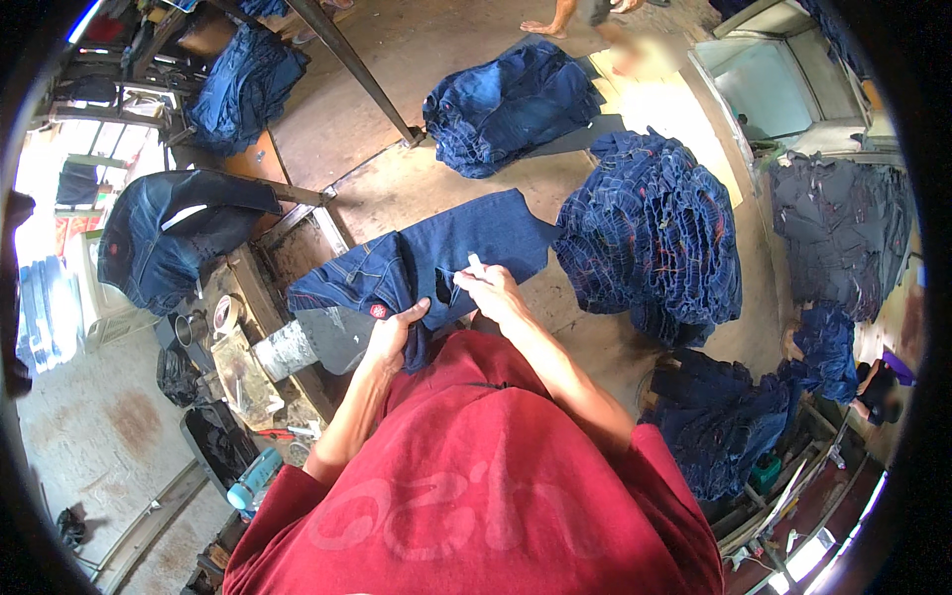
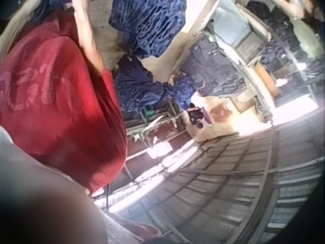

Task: The person repeatedly picks up pairs of blue jeans from a pile, lays them on a table, and uses a white marker to draw lines on the fabric. After marking, the jeans are placed back on the pile. The process is repeated for multiple pairs.

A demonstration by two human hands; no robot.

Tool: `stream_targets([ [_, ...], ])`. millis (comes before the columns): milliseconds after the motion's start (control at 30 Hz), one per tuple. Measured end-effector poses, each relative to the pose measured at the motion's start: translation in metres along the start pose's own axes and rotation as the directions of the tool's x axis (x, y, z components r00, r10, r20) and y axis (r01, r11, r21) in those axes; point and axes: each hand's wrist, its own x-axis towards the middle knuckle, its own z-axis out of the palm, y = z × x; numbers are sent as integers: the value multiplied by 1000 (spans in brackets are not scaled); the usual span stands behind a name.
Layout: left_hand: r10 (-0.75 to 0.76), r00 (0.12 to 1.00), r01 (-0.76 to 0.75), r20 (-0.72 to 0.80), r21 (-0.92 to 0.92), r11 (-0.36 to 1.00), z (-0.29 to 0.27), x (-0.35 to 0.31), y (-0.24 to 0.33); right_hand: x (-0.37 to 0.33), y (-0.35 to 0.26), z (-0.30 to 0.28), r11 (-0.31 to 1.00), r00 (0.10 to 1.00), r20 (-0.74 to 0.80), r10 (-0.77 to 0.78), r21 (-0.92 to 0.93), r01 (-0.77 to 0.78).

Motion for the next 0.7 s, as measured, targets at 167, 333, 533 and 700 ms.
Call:
stream_targets([
  [167,34,999,-31,36,-92,995,-2,8,-4,-5,4,-6,891,880,-163,-446,-170,420],
  [333,-92,977,141,194,-259,956,4,29,-9,-17,-7,-3,800,922,-132,-365,-551,237],
  [533,-135,981,154,139,-138,978,16,37,-15,-30,-3,3,777,841,-96,-533,-449,441],
  [700,-39,998,45,56,-97,994,8,34,-22,-36,4,4,806,820,-149,-553,-344,481],
])
